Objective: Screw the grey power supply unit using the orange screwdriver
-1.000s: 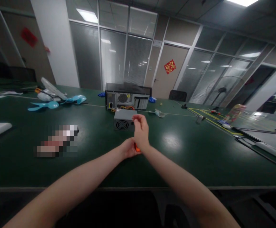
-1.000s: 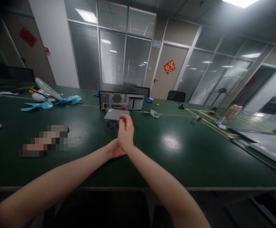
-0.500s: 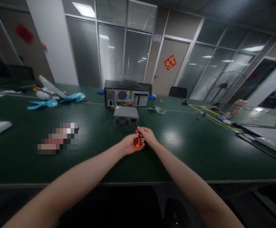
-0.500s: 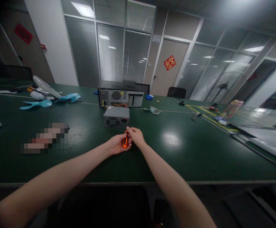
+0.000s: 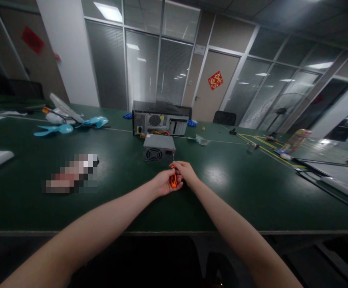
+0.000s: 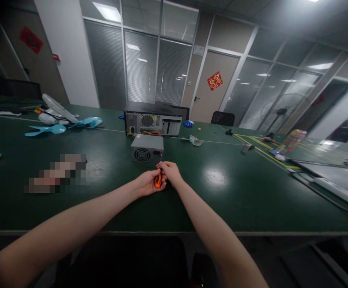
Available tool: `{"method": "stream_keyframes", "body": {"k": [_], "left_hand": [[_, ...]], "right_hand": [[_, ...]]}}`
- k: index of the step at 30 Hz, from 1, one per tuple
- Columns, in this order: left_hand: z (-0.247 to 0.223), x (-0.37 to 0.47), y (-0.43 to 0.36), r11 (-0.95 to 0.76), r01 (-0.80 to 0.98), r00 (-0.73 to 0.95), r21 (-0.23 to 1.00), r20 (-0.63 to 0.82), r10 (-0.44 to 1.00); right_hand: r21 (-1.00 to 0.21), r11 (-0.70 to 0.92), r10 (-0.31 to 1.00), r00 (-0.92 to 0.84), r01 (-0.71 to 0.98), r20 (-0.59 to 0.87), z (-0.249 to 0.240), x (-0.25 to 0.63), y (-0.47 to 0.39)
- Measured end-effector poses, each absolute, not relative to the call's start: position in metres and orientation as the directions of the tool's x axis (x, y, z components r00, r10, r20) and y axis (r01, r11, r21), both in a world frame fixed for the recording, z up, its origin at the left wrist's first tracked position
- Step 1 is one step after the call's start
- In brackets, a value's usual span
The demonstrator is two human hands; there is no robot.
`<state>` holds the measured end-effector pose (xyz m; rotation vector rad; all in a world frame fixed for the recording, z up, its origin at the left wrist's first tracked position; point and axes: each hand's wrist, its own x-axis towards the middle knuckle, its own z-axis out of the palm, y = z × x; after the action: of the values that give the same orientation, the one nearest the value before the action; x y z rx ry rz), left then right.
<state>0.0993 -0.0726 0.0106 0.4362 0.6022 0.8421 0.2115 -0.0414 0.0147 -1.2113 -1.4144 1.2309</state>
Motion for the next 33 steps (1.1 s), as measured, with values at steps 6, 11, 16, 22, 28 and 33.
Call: {"method": "stream_keyframes", "body": {"k": [6,11,16,22,28,33], "left_hand": [[0.011,0.099,-0.072,0.586,-0.558,0.515,0.587,-0.309,0.800],[0.008,0.100,-0.070,0.575,-0.568,0.519,0.589,-0.286,0.806],[0.016,0.100,-0.075,0.576,-0.555,0.515,0.600,-0.297,0.804],[0.022,0.101,-0.087,0.560,-0.473,0.448,0.680,-0.361,0.818],[0.018,0.101,-0.088,0.484,-0.479,0.360,0.732,-0.339,0.869],[0.023,0.101,-0.090,0.515,-0.617,0.336,0.595,-0.393,0.856]], "right_hand": [[-0.987,0.034,0.993,-0.120,0.159,0.015,0.015,0.209,-0.039],[-0.988,0.002,0.994,-0.108,0.155,-0.015,0.017,0.208,-0.038],[-0.990,-0.066,0.993,-0.090,0.126,-0.077,0.019,0.207,-0.033],[-0.993,-0.011,0.999,-0.037,0.115,-0.015,0.016,0.211,-0.026],[-0.990,0.043,0.999,-0.021,0.136,0.040,0.013,0.209,-0.026],[-0.984,0.121,0.984,0.116,0.132,0.137,0.006,0.217,-0.013]]}}
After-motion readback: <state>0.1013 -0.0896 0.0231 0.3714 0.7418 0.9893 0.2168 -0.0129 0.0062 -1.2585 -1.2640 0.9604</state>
